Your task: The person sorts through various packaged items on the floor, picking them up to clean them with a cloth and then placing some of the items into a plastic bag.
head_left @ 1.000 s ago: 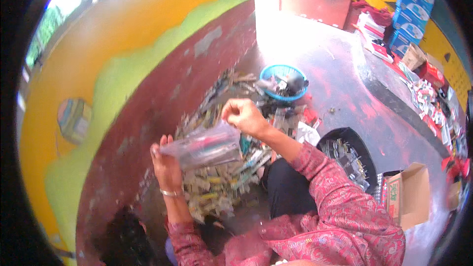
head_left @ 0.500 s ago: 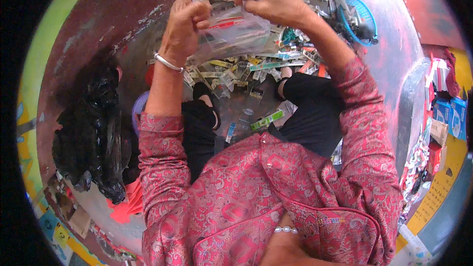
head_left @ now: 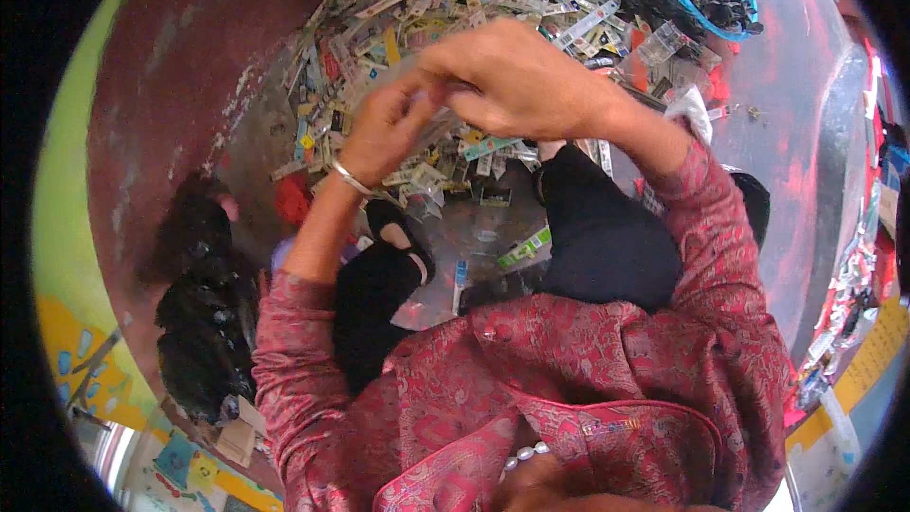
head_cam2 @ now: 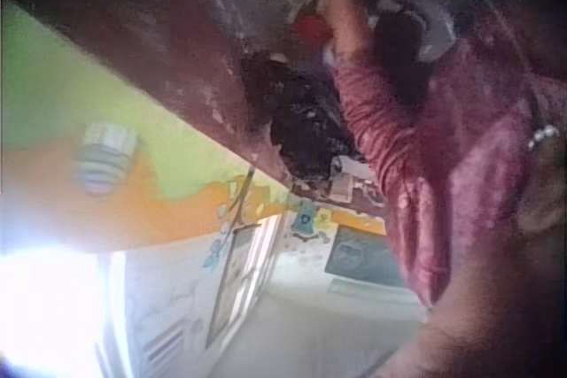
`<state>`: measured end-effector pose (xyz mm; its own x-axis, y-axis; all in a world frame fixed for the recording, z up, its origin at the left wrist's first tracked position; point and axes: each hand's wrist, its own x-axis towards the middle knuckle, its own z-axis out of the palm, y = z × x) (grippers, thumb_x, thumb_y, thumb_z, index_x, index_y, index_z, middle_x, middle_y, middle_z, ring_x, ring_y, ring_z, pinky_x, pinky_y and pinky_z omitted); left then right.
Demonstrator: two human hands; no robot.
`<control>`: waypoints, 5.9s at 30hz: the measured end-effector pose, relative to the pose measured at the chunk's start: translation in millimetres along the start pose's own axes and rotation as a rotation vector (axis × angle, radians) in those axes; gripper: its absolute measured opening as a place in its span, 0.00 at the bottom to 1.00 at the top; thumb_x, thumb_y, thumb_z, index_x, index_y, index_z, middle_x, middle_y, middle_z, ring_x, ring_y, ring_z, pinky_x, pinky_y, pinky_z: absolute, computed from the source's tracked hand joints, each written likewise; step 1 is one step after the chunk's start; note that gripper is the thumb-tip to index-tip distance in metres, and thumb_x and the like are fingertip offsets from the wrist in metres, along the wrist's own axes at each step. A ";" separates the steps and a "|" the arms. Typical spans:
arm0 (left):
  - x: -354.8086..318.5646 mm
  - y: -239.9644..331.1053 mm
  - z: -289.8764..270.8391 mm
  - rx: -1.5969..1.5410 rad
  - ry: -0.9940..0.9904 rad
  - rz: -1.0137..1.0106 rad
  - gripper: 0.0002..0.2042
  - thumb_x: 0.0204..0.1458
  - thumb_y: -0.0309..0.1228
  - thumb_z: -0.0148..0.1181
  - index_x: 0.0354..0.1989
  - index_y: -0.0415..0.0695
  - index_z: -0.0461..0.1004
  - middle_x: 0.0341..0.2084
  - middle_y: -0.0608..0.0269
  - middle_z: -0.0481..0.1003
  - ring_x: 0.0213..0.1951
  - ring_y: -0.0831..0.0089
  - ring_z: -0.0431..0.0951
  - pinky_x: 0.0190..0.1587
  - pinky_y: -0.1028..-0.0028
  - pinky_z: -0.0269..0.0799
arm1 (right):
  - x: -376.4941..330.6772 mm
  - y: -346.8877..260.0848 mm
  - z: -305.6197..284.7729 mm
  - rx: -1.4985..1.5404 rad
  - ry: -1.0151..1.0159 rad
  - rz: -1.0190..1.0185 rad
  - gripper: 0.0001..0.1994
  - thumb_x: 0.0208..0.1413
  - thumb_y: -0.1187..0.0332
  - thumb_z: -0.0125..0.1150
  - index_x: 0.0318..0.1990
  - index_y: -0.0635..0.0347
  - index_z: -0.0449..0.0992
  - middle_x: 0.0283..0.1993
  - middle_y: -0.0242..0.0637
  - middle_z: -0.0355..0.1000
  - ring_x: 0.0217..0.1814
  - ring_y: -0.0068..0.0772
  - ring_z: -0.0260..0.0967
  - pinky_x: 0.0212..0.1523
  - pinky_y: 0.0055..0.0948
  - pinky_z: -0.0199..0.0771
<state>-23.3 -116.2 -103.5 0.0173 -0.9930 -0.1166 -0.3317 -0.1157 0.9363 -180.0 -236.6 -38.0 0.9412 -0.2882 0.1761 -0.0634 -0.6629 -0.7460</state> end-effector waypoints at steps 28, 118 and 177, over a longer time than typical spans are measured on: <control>79.2 -81.9 85.3 -0.542 0.124 -0.460 0.05 0.49 0.33 0.53 0.31 0.46 0.72 0.19 0.75 0.66 0.20 0.86 0.63 0.20 0.84 0.57 | -68.4 182.5 118.7 -0.234 0.150 0.220 0.12 0.43 0.65 0.53 0.34 0.60 0.72 0.33 0.46 0.67 0.38 0.43 0.65 0.38 0.40 0.63; 104.6 -71.2 99.7 -0.089 -0.086 -0.470 0.17 0.43 0.29 0.59 0.42 0.36 0.68 0.24 0.64 0.73 0.26 0.77 0.74 0.27 0.77 0.69 | -77.8 196.9 144.6 -0.052 0.422 0.539 0.12 0.49 0.60 0.46 0.35 0.58 0.67 0.26 0.49 0.70 0.29 0.54 0.67 0.26 0.48 0.65; 102.5 -54.1 79.1 -0.204 -0.057 -0.527 0.12 0.53 0.34 0.48 0.42 0.39 0.68 0.29 0.57 0.74 0.25 0.75 0.75 0.24 0.81 0.69 | -75.7 192.6 120.6 0.417 0.125 0.286 0.12 0.51 0.62 0.44 0.33 0.61 0.70 0.28 0.48 0.69 0.32 0.50 0.66 0.33 0.40 0.64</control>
<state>-78.2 -210.0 -192.3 0.0782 -0.7975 -0.5982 -0.1030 -0.6033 0.7908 -223.5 -259.1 -272.5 0.8572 -0.5148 -0.0164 -0.1510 -0.2208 -0.9636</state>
